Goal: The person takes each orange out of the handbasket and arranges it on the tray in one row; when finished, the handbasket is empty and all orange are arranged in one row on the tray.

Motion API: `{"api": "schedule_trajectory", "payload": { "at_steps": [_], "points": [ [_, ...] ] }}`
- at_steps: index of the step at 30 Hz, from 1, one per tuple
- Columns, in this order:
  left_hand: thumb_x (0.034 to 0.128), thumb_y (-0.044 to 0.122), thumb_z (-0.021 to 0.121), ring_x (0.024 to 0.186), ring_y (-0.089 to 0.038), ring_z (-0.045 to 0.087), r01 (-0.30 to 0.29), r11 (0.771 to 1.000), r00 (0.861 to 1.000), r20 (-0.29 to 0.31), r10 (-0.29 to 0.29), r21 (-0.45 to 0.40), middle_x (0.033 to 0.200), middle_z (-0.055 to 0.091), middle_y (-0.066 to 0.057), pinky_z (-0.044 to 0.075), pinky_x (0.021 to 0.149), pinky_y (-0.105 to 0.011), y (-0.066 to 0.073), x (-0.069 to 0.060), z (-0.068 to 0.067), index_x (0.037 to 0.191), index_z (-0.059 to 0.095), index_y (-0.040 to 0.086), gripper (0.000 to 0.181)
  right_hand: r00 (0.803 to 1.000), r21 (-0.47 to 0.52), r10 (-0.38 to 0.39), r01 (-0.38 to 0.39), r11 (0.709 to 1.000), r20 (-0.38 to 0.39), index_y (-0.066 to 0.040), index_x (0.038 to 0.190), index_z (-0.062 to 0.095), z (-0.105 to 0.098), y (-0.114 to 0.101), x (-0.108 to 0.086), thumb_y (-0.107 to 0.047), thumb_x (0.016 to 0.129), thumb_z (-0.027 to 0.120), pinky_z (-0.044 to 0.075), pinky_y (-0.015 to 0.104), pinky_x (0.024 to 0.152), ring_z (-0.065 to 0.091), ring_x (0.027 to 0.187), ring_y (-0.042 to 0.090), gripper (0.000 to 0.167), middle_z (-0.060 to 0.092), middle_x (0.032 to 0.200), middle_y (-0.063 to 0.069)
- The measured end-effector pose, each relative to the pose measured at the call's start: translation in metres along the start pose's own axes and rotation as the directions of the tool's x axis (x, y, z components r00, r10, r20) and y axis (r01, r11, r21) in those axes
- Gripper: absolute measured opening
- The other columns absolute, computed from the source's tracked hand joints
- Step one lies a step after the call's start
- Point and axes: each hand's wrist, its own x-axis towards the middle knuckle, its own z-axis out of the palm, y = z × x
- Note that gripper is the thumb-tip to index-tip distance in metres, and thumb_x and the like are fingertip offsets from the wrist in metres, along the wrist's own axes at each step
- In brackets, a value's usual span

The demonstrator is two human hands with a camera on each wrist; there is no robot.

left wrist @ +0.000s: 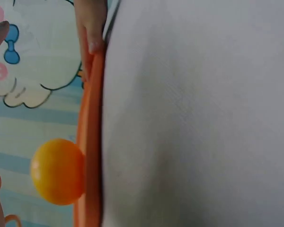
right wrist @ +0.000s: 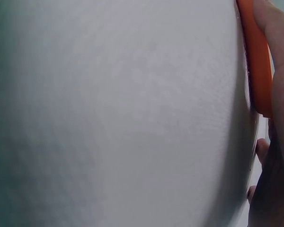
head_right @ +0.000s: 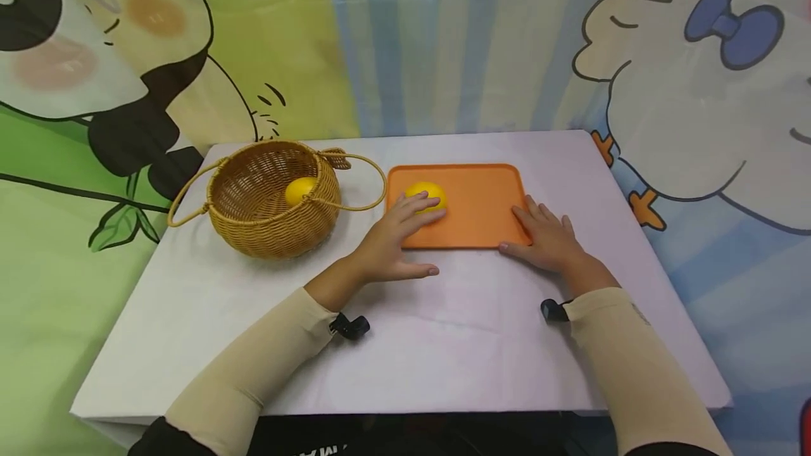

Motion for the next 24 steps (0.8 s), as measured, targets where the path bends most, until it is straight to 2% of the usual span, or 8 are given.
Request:
{"api": "schedule_trajectory", "payload": {
  "at_steps": [4, 8, 15, 19, 24],
  "points": [
    [0.0803, 0.055, 0.089, 0.159, -0.028, 0.030, 0.016, 1.000, 1.000, -0.021, -0.015, 0.021, 0.164, 0.047, -0.008, 0.012, 0.130, -0.056, 0.014, -0.012, -0.022, 0.156, 0.055, 0.017, 0.091, 1.000, -0.006, 0.001, -0.001, 1.000, 0.004, -0.007, 0.171, 0.018, -0.001, 0.004, -0.002, -0.073, 0.097, 0.060, -0.002, 0.081, 0.118, 0.004, 0.160, 0.052, 0.108, -0.002, 0.177, 0.023],
    [0.0786, 0.051, 0.091, 0.157, -0.030, 0.034, 0.064, 0.997, 0.996, -0.057, -0.062, 0.032, 0.161, 0.049, -0.010, 0.014, 0.130, -0.052, 0.016, -0.027, -0.046, 0.154, 0.057, 0.015, 0.090, 1.000, 0.006, 0.001, -0.001, 1.000, 0.012, -0.008, 0.171, 0.018, 0.000, 0.003, 0.001, -0.075, 0.096, 0.060, -0.003, 0.081, 0.117, 0.003, 0.160, 0.053, 0.110, -0.003, 0.177, 0.023],
    [0.0759, 0.041, 0.094, 0.150, -0.031, 0.043, 0.079, 0.997, 0.982, -0.171, -0.077, 0.007, 0.156, 0.054, -0.013, 0.029, 0.125, -0.055, 0.008, -0.046, -0.082, 0.151, 0.060, 0.012, 0.088, 1.000, -0.007, -0.003, 0.003, 1.000, 0.009, -0.007, 0.171, 0.018, 0.001, 0.004, 0.002, -0.076, 0.096, 0.059, -0.003, 0.082, 0.117, 0.003, 0.159, 0.053, 0.110, -0.004, 0.177, 0.023],
    [0.0746, 0.037, 0.096, 0.148, -0.031, 0.044, 0.093, 0.996, 0.971, -0.222, -0.092, -0.006, 0.154, 0.056, -0.012, 0.033, 0.122, -0.054, 0.001, -0.054, -0.107, 0.150, 0.060, 0.011, 0.087, 1.000, -0.003, -0.002, 0.002, 1.000, 0.014, -0.007, 0.171, 0.018, -0.001, 0.003, 0.000, -0.076, 0.096, 0.059, -0.003, 0.082, 0.116, 0.002, 0.159, 0.054, 0.110, -0.005, 0.176, 0.024],
    [0.0774, 0.036, 0.093, 0.147, -0.029, 0.045, 0.180, 0.983, 0.957, -0.236, -0.169, 0.027, 0.155, 0.055, -0.008, 0.034, 0.120, -0.056, -0.010, -0.066, -0.148, 0.151, 0.059, 0.014, 0.084, 1.000, -0.001, -0.004, 0.005, 1.000, 0.015, -0.006, 0.171, 0.018, 0.000, 0.001, 0.000, -0.076, 0.096, 0.059, -0.003, 0.082, 0.116, 0.002, 0.159, 0.054, 0.111, -0.005, 0.176, 0.025]
  ]
}}
